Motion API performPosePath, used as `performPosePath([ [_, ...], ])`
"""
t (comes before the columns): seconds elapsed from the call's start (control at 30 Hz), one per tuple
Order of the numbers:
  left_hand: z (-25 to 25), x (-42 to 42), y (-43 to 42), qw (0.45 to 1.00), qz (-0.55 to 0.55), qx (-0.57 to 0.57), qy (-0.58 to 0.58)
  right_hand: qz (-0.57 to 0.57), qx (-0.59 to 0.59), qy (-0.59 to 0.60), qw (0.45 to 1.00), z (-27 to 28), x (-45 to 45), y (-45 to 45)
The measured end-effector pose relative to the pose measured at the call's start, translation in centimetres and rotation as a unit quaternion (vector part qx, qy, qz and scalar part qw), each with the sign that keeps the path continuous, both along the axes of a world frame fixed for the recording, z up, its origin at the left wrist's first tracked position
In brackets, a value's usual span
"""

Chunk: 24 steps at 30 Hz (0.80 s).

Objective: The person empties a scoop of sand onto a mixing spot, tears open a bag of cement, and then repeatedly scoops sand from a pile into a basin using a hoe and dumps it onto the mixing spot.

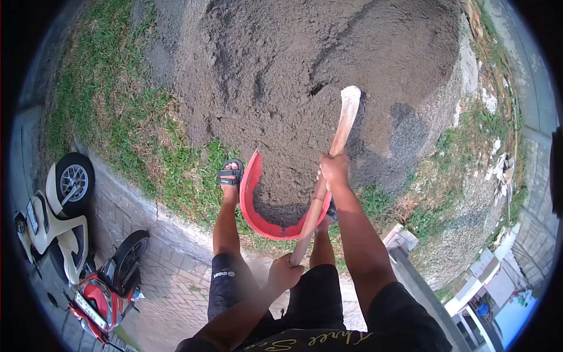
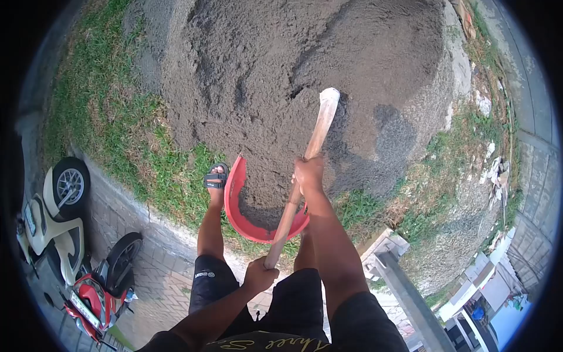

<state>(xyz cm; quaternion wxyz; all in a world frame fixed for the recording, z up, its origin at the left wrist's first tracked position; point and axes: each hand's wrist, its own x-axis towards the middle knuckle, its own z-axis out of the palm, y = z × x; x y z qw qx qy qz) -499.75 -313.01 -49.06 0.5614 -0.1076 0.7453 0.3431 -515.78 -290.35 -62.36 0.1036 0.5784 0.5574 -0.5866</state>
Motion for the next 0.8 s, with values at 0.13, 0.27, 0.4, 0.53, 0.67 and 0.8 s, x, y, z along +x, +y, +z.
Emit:
performPosePath([
  [0.13, 8.2, 2.3, -4.0, 0.962, 0.07, -0.044, -0.26, 0.003, -0.033, -0.046, 0.998, 3.7, 6.9, -5.8],
  [0.27, 9.9, 8.5, -6.8, 0.995, -0.094, -0.017, -0.006, 0.028, -0.042, -0.069, 0.996, 5.3, 9.8, -8.8],
  [0.4, 7.5, 2.4, -3.7, 0.998, 0.02, -0.012, -0.056, 0.014, -0.004, 0.026, 1.0, 9.9, 1.9, -4.9],
  [0.53, -0.7, -7.5, 2.8, 0.973, 0.041, 0.112, 0.196, 0.042, 0.141, 0.181, 0.973, 16.1, -11.3, 1.5],
  [0.67, -7.4, -19.9, 9.1, 0.944, 0.089, 0.215, 0.233, 0.074, 0.286, 0.31, 0.903, 17.0, -21.4, 6.8],
  [0.8, -11.6, -20.4, 9.6, 0.964, 0.119, 0.204, 0.122, 0.14, 0.396, 0.2, 0.885, 8.7, -25.6, 7.3],
])
